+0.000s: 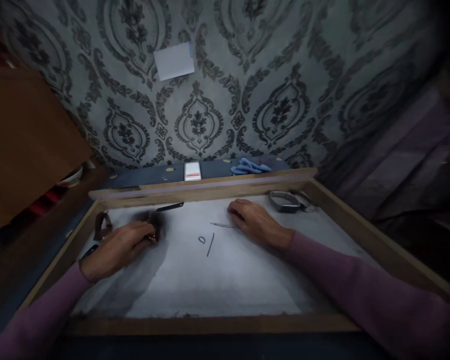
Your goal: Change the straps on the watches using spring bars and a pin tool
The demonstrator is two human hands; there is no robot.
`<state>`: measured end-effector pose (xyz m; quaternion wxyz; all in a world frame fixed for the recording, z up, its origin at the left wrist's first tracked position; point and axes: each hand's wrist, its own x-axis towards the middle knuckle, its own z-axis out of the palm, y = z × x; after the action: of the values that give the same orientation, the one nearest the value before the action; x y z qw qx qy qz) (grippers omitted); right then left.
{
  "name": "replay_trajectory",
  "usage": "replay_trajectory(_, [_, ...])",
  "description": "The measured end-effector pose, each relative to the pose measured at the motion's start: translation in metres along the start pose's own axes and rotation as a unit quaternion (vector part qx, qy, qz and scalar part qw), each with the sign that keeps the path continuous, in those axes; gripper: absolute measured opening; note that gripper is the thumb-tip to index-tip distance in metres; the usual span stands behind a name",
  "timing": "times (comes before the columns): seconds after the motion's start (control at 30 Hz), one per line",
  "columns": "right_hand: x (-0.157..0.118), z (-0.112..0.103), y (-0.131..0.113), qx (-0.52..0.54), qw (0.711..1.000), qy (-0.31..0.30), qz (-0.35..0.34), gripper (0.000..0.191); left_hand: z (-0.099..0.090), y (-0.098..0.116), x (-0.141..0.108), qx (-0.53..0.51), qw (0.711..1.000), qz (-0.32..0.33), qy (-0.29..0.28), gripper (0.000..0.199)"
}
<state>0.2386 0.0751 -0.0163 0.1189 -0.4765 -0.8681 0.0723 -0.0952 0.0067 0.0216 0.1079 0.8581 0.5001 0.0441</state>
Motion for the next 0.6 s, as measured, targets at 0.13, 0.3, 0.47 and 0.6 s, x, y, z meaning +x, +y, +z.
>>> replay_trajectory(0.13, [-0.002, -0.001, 0.000, 0.007, 1.000, -0.020, -0.014, 0.014, 0.007, 0.031, 0.021, 0.023, 0.998, 0.056, -0.033, 0.017])
replay_trajectory(0.3, [-0.004, 0.004, 0.000, 0.023, 0.998, -0.044, -0.035, 0.012, 0.009, 0.055, 0.046, 0.071, 0.989, 0.124, -0.036, 0.026])
replay_trajectory(0.47, [-0.005, 0.004, -0.001, 0.033, 0.998, -0.044, -0.035, 0.005, 0.012, 0.061, 0.061, 0.058, 0.979, 0.197, -0.014, 0.032])
replay_trajectory(0.6, [-0.008, 0.004, -0.004, 0.028, 0.999, -0.022, -0.026, 0.008, 0.014, 0.063, 0.065, 0.059, 0.981, 0.184, 0.006, 0.030])
